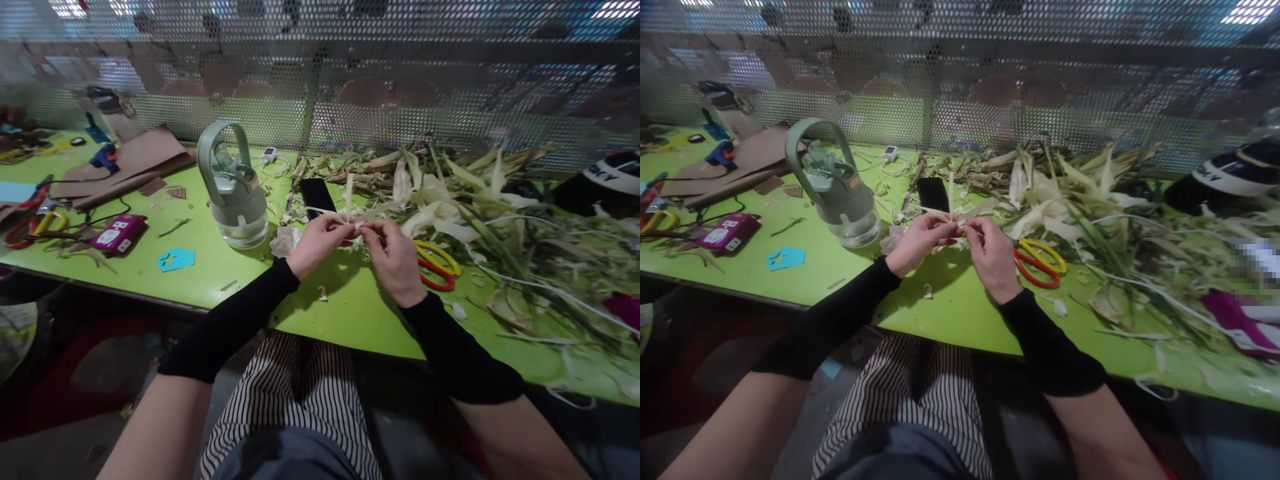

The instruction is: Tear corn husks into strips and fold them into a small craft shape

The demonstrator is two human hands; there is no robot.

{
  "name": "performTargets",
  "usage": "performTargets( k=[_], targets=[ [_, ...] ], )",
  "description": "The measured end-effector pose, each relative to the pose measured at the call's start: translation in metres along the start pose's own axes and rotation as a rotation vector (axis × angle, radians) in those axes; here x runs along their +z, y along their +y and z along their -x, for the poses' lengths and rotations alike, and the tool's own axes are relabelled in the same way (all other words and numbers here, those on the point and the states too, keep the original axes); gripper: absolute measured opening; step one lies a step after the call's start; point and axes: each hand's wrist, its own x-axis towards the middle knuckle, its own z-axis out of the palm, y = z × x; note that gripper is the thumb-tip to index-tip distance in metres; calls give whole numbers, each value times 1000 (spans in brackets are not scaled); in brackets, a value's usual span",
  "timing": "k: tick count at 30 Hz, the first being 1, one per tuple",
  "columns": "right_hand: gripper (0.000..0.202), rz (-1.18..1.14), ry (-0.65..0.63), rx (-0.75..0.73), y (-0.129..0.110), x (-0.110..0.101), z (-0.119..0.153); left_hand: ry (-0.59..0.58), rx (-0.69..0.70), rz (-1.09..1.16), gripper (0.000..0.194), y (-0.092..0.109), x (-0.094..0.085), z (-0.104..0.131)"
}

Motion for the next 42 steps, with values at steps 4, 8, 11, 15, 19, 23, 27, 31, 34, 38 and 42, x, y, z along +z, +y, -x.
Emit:
performTargets(
  k=[4,8,11,15,19,23,27,31,34,38,42],
  targets=[
    [29,234,-29,-186,-3,0,3,103,23,-94,5,-1,-2,-3],
    [23,339,-14,-325,-2,0,4,69,115,-480,4,-2,-8,-2],
    [18,213,-1,-310,0,-2,2,-89,186,-688,7,-1,-13,-2],
    [22,82,24,-178,-1,-4,-1,-202,233,-739,9,-2,-15,-3],
    [29,-53,-6,-32,-4,-5,-2,-154,167,-550,8,-5,-13,-3],
    [34,-210,18,180,-1,-2,-4,-146,79,-392,11,0,-10,-1],
    [32,-265,1,146,2,-3,-5,-190,-23,-252,13,7,-8,2],
    [20,-208,27,-40,0,-6,-4,-191,-90,-168,15,7,-9,2],
    [15,-157,5,-129,-2,-8,-4,-165,-89,-204,19,4,-11,0],
    [15,-137,-75,-140,-1,-10,-4,-150,55,-487,16,4,-12,2],
    [15,-135,-85,-82,0,-9,-3,-177,143,-628,4,8,-11,8]
  ],
)
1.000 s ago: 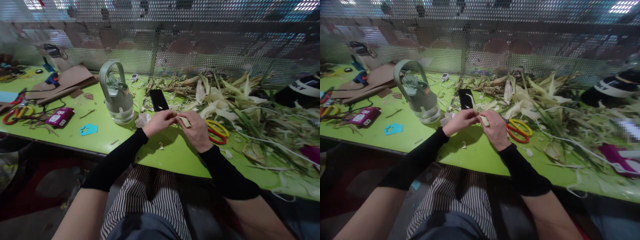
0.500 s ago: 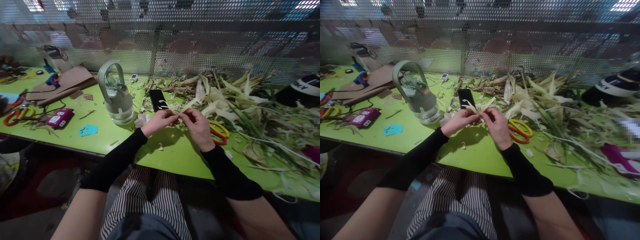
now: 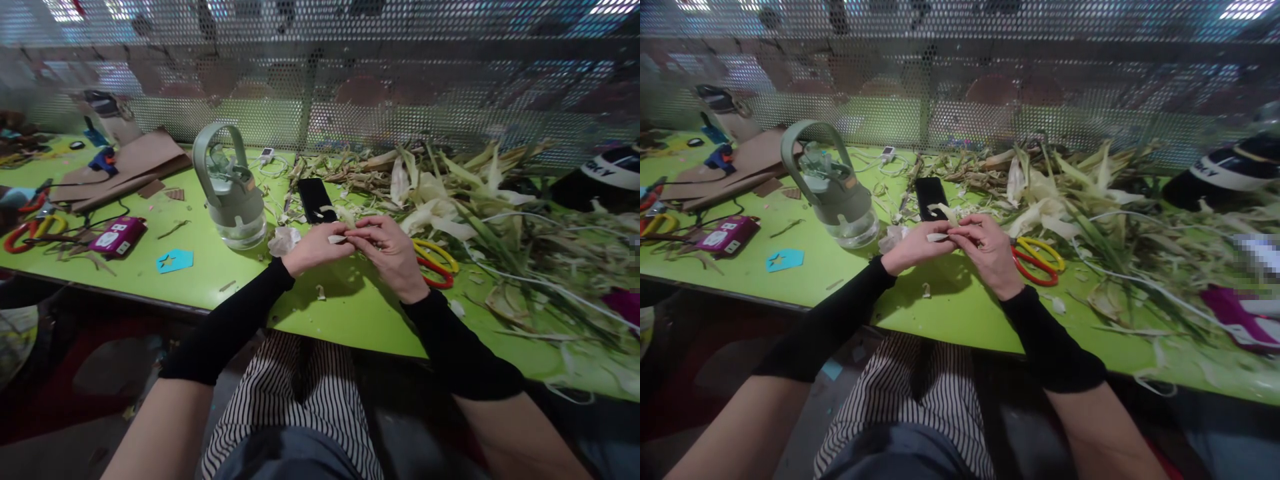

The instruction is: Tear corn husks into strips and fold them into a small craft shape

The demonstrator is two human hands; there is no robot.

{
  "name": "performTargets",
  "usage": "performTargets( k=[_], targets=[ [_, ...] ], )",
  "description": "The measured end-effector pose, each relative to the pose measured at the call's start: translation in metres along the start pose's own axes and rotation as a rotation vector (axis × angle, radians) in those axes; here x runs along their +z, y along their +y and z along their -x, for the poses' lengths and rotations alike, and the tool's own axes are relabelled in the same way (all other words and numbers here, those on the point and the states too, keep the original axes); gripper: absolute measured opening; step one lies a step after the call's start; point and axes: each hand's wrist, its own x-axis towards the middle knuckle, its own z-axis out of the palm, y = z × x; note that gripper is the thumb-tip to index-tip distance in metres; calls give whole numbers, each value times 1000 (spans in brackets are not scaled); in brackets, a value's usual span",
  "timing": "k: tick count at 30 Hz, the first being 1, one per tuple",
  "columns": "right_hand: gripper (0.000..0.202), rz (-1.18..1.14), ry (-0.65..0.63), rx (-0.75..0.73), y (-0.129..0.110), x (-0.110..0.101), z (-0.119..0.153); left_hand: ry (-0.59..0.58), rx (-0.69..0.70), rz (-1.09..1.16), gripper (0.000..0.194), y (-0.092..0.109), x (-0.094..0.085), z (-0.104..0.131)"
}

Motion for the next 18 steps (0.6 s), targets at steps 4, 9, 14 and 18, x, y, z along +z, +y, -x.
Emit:
performTargets(
  k=[4,9,14,18],
  targets=[
    [16,10,46,-3,-3,0,0,-70,-50,263,21,0,2,-1],
    [28,29,97,105,-4,1,-2,-98,-9,257,26,-3,5,-3],
    [35,79,74,77,6,3,-3,-104,77,11,20,-6,6,-3],
    [33,74,81,72,10,4,-3,-127,91,-151,20,-7,6,-4]
  ],
)
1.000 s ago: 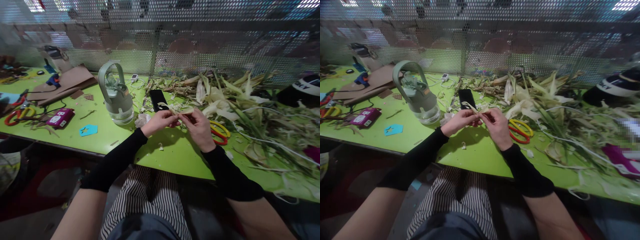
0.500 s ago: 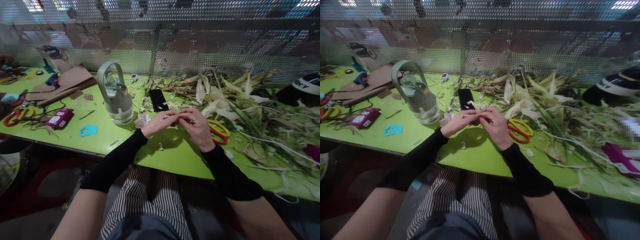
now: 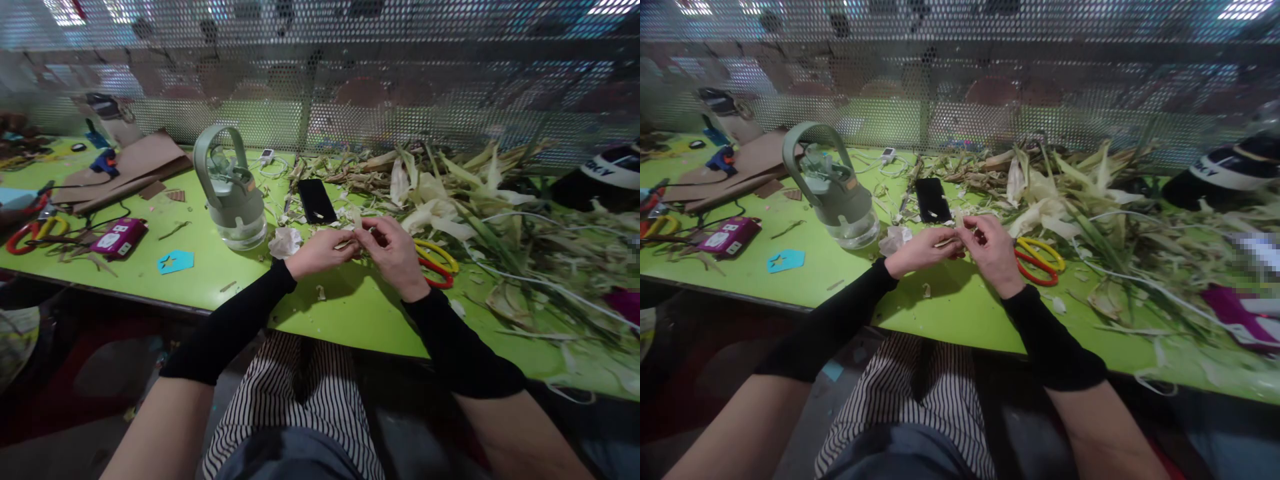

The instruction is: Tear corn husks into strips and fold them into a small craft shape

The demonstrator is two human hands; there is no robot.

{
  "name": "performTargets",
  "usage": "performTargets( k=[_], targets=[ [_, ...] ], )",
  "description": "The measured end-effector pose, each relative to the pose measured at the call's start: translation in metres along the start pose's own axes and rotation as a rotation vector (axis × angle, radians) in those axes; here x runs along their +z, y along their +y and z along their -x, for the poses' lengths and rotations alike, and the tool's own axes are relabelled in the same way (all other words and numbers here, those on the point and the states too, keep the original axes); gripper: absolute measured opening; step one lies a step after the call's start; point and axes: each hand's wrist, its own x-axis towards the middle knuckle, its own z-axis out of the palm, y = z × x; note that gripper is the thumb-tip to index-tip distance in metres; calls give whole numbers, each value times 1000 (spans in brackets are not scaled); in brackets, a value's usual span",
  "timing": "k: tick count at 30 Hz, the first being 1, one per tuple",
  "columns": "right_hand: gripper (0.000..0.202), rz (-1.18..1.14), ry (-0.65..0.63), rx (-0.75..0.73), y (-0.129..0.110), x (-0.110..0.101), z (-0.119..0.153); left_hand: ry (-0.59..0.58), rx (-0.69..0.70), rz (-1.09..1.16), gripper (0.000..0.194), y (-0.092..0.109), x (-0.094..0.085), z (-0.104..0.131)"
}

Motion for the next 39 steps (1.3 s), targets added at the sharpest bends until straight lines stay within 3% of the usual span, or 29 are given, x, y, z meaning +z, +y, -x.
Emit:
performTargets(
  k=[5,8,12,19,25,31,39],
  targets=[
    [25,18,41,-27,-5,-2,1,-40,-5,-63,19,1,1,2],
    [28,14,90,-8,-8,-4,1,0,-18,-22,20,-1,3,1],
    [16,3,107,-5,-8,-4,0,89,-19,34,21,-6,4,-1],
    [20,41,127,-30,-12,-5,1,63,-14,-3,20,-4,3,0],
    [29,53,16,-21,-7,-4,1,38,35,-173,20,-2,3,0],
    [18,100,104,-49,-11,-5,2,43,52,-249,20,-3,5,0],
    [23,90,-30,-48,-5,-3,0,93,66,-365,21,-3,5,-1]
  ],
)
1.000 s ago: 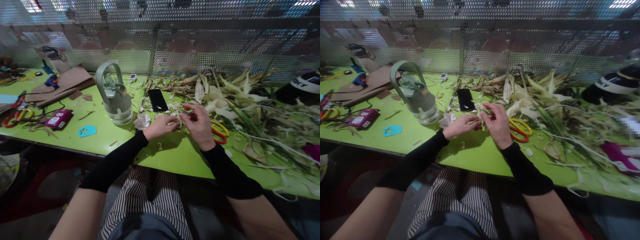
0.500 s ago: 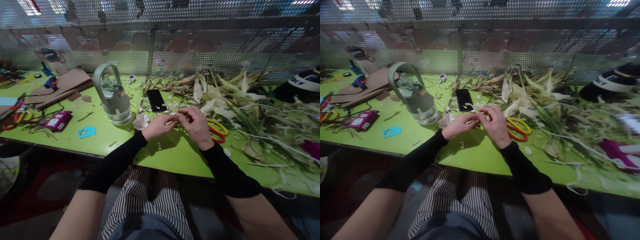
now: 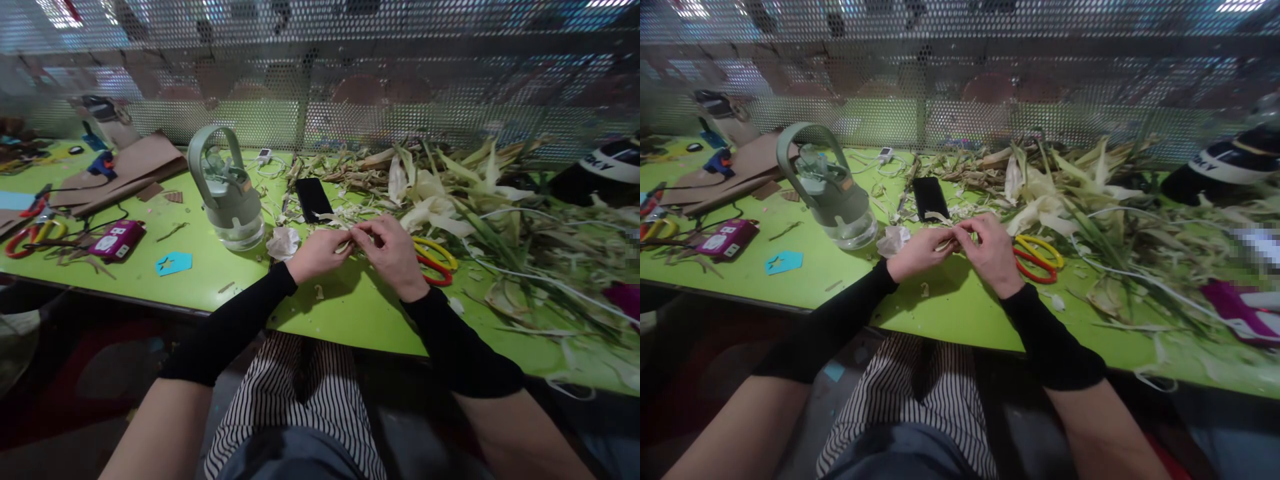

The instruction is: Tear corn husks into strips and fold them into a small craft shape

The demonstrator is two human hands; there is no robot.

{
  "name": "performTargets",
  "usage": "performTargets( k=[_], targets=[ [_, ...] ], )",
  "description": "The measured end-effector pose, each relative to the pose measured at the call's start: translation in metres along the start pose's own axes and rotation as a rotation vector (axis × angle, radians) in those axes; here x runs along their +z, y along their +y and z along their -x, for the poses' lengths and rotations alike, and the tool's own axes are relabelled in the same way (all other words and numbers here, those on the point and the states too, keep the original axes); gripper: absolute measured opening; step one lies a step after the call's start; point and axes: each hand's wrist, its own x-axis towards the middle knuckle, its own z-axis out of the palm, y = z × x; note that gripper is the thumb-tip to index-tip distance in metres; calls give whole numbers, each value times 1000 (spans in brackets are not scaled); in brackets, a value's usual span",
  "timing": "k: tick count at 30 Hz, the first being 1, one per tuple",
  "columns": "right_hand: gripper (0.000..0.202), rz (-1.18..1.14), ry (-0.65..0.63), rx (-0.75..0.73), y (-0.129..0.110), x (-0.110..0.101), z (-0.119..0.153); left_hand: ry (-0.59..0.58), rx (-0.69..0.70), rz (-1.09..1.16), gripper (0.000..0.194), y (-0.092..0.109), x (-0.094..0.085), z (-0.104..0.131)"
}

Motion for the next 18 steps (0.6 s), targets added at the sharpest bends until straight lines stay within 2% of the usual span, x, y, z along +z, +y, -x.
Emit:
performTargets(
  k=[4,7,10,14,18],
  targets=[
    [23,-200,-21,111,-3,1,0,-44,-18,63,20,2,2,0],
    [25,-448,18,240,-9,0,1,-113,-138,362,19,5,-2,1],
    [28,-589,28,284,-13,-3,1,-153,-317,696,18,10,-7,2],
    [22,-399,-3,181,-15,-10,1,-140,-491,931,12,16,-13,2],
    [12,-300,-80,115,-15,-17,-2,-98,-534,1048,10,19,-18,2]
  ],
)
